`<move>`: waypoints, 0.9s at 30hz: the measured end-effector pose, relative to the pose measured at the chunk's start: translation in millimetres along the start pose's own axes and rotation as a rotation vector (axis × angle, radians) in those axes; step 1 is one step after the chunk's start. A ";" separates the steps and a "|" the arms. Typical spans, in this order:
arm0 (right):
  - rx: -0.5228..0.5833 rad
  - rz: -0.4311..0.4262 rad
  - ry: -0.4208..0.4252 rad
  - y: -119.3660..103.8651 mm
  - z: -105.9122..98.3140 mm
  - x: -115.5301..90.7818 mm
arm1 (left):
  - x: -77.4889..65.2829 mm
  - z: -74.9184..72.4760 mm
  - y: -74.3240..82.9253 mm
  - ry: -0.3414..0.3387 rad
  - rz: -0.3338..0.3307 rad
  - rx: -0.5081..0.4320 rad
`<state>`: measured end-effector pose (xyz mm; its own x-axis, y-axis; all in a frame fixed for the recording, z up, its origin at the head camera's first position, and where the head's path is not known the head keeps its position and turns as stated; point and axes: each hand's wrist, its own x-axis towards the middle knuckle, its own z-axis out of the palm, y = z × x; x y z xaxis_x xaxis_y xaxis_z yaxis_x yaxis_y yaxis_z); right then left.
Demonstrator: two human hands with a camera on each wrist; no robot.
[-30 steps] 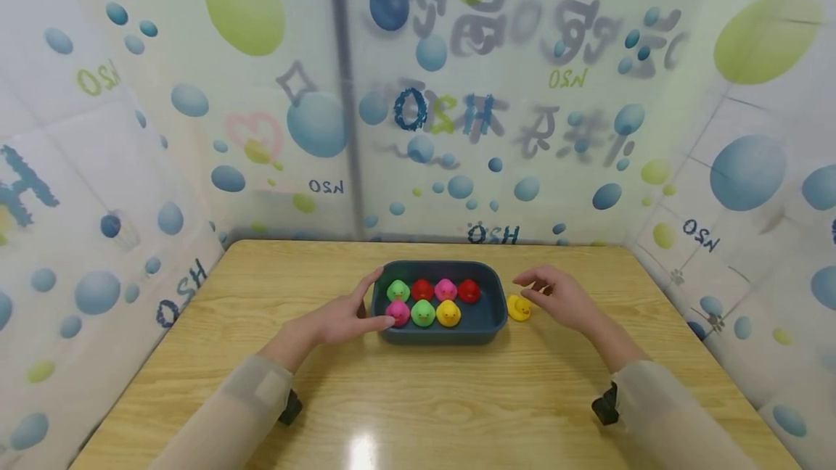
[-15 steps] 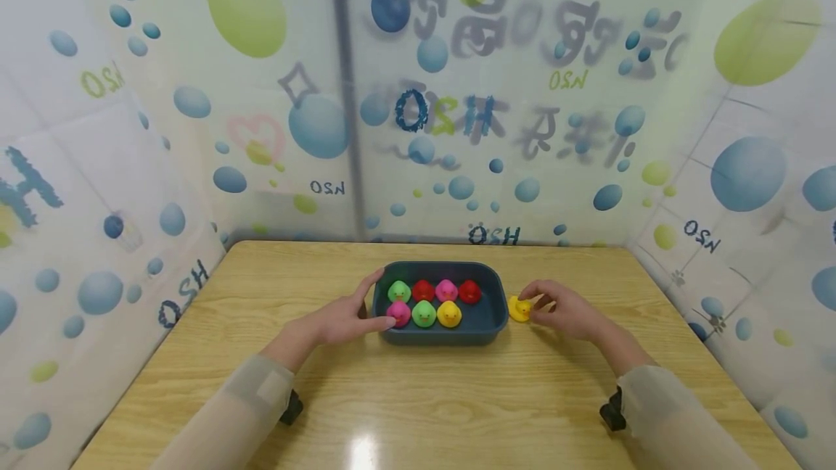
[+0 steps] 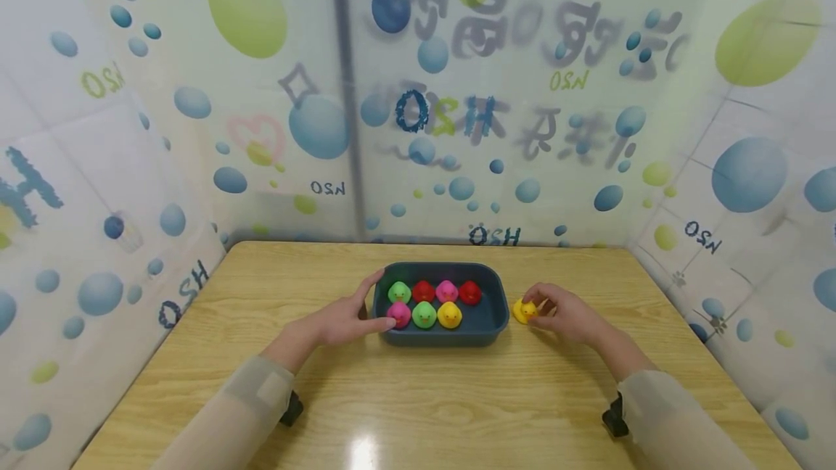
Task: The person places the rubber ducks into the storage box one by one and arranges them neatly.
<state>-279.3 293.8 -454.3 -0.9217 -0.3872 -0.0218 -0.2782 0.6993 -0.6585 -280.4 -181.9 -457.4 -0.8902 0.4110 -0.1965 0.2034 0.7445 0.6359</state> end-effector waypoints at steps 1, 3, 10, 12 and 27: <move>-0.007 -0.002 0.003 -0.2 0.0 -0.8 | -0.2 0.0 0.1 0.001 0.001 -0.001; -0.015 0.005 0.015 -0.8 0.0 -2.3 | -0.4 0.0 0.3 0.003 0.003 -0.001; -0.066 -0.027 0.109 -2.2 -2.2 -10.1 | -0.1 0.6 -0.5 0.000 0.003 -0.009; -0.077 -0.054 0.141 -3.4 -3.8 -12.3 | 0.0 0.8 -0.7 0.000 0.003 -0.013; -0.143 -0.198 0.338 -31.7 -7.0 -18.9 | -0.9 1.1 -0.3 0.004 -0.008 -0.015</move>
<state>-254.9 283.2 -427.8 -0.8770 -0.3198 0.3587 -0.4715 0.7171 -0.5133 -279.3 -181.9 -458.2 -0.8933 0.4032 -0.1986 0.1904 0.7397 0.6455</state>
